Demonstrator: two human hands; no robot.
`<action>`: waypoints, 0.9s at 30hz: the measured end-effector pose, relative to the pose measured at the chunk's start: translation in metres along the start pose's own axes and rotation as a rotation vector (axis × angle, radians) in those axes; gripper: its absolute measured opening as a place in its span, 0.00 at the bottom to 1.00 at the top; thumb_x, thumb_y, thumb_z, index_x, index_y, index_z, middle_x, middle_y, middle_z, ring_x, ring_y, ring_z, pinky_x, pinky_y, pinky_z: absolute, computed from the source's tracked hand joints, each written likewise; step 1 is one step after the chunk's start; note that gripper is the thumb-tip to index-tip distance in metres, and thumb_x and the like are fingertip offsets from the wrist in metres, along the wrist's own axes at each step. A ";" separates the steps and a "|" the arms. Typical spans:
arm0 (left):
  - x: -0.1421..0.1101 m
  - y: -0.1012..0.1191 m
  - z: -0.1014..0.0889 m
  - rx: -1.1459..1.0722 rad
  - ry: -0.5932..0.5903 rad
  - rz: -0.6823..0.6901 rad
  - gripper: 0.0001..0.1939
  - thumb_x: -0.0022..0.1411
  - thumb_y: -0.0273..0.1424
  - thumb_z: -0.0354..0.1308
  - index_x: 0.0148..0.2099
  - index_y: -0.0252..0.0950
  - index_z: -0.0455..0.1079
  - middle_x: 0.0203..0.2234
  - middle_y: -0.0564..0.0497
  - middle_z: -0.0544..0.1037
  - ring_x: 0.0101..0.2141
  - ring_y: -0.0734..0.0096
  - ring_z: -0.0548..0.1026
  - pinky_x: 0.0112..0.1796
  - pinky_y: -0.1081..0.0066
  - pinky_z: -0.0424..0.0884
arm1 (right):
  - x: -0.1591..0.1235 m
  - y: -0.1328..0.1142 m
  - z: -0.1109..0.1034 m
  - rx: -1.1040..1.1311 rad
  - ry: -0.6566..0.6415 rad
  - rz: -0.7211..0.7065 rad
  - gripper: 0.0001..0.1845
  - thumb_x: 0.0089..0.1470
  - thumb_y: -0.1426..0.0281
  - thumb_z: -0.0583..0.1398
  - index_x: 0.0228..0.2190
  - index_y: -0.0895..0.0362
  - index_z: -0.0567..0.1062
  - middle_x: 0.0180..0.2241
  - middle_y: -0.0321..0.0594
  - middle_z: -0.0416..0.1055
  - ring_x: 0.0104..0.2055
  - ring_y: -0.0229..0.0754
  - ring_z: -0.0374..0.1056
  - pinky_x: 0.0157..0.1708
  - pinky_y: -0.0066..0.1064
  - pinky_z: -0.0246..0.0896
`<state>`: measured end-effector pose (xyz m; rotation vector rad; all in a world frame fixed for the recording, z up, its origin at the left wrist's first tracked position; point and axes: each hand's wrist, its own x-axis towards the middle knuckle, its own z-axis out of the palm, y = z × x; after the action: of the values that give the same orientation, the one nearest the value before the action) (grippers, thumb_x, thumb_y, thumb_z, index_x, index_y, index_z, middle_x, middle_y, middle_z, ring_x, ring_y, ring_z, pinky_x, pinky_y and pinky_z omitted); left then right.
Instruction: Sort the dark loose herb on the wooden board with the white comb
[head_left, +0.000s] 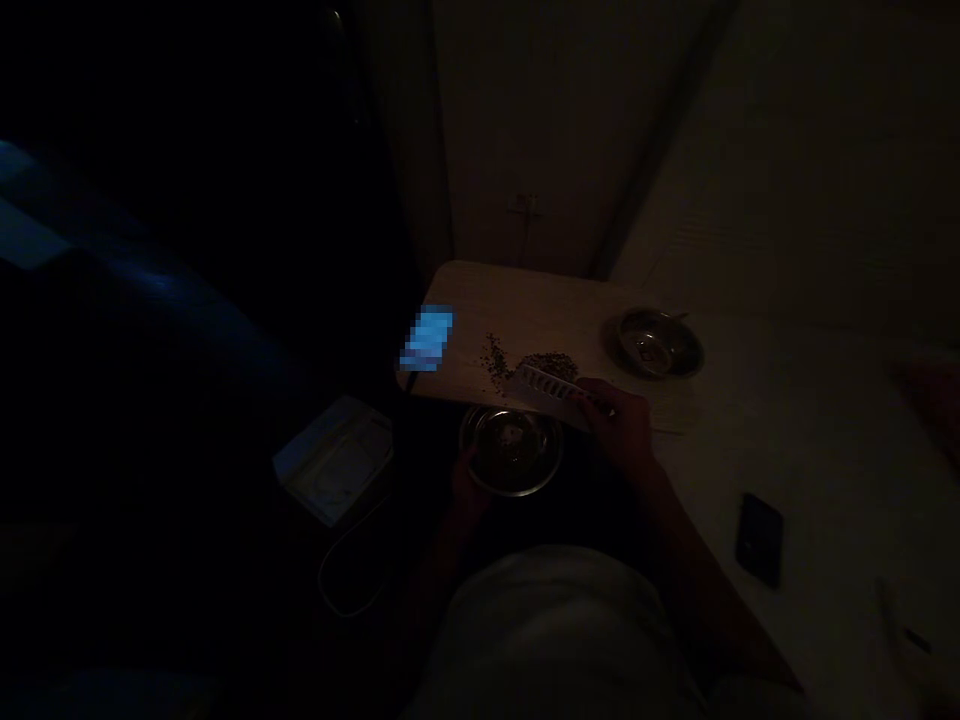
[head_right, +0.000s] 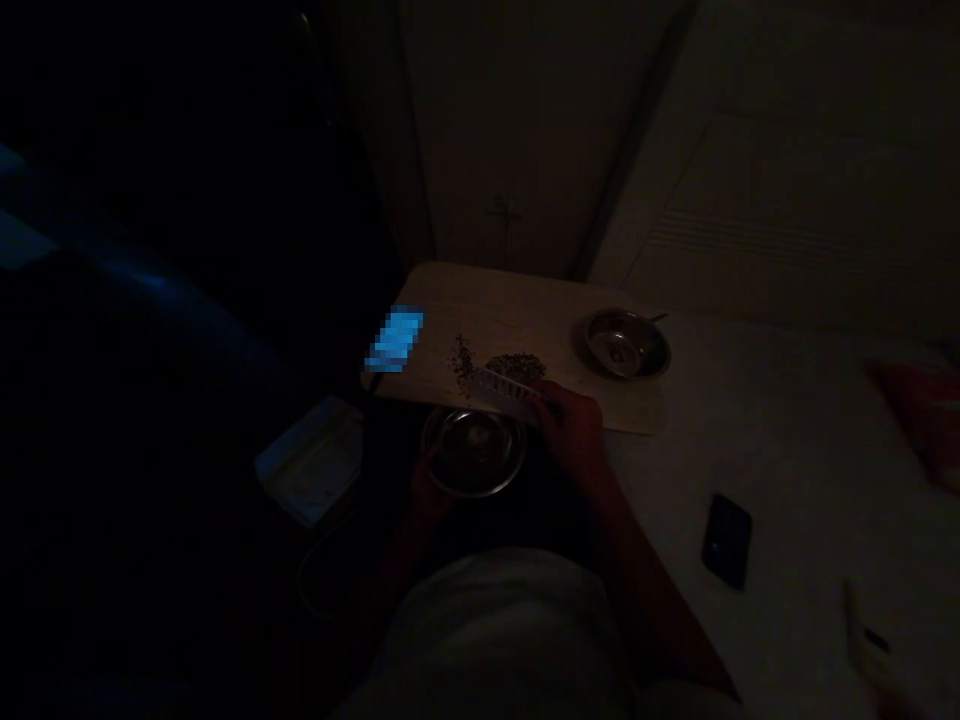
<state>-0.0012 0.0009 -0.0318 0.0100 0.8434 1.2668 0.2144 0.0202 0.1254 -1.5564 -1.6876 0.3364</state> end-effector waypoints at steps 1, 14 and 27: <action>0.000 0.000 0.000 -0.002 -0.010 0.005 0.15 0.56 0.36 0.59 0.44 0.38 0.76 0.42 0.46 0.82 0.57 0.48 0.69 0.58 0.49 0.63 | 0.000 0.000 0.000 -0.001 -0.005 0.001 0.15 0.57 0.60 0.60 0.42 0.52 0.79 0.40 0.41 0.80 0.38 0.47 0.76 0.39 0.37 0.70; 0.001 -0.002 -0.001 0.008 -0.036 0.022 0.16 0.55 0.38 0.60 0.45 0.40 0.76 0.44 0.46 0.81 0.59 0.45 0.67 0.58 0.48 0.62 | -0.004 -0.005 -0.002 0.044 -0.051 -0.017 0.14 0.57 0.59 0.60 0.41 0.52 0.79 0.40 0.39 0.80 0.37 0.45 0.76 0.39 0.36 0.69; 0.001 0.000 0.000 0.006 -0.020 0.005 0.17 0.56 0.37 0.58 0.47 0.39 0.76 0.44 0.46 0.81 0.59 0.46 0.67 0.58 0.48 0.62 | 0.000 -0.009 0.008 0.029 0.072 0.054 0.14 0.57 0.59 0.59 0.39 0.54 0.78 0.36 0.42 0.80 0.33 0.45 0.75 0.34 0.34 0.68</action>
<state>-0.0014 0.0019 -0.0321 0.0288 0.8304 1.2670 0.2021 0.0211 0.1264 -1.5771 -1.5816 0.3277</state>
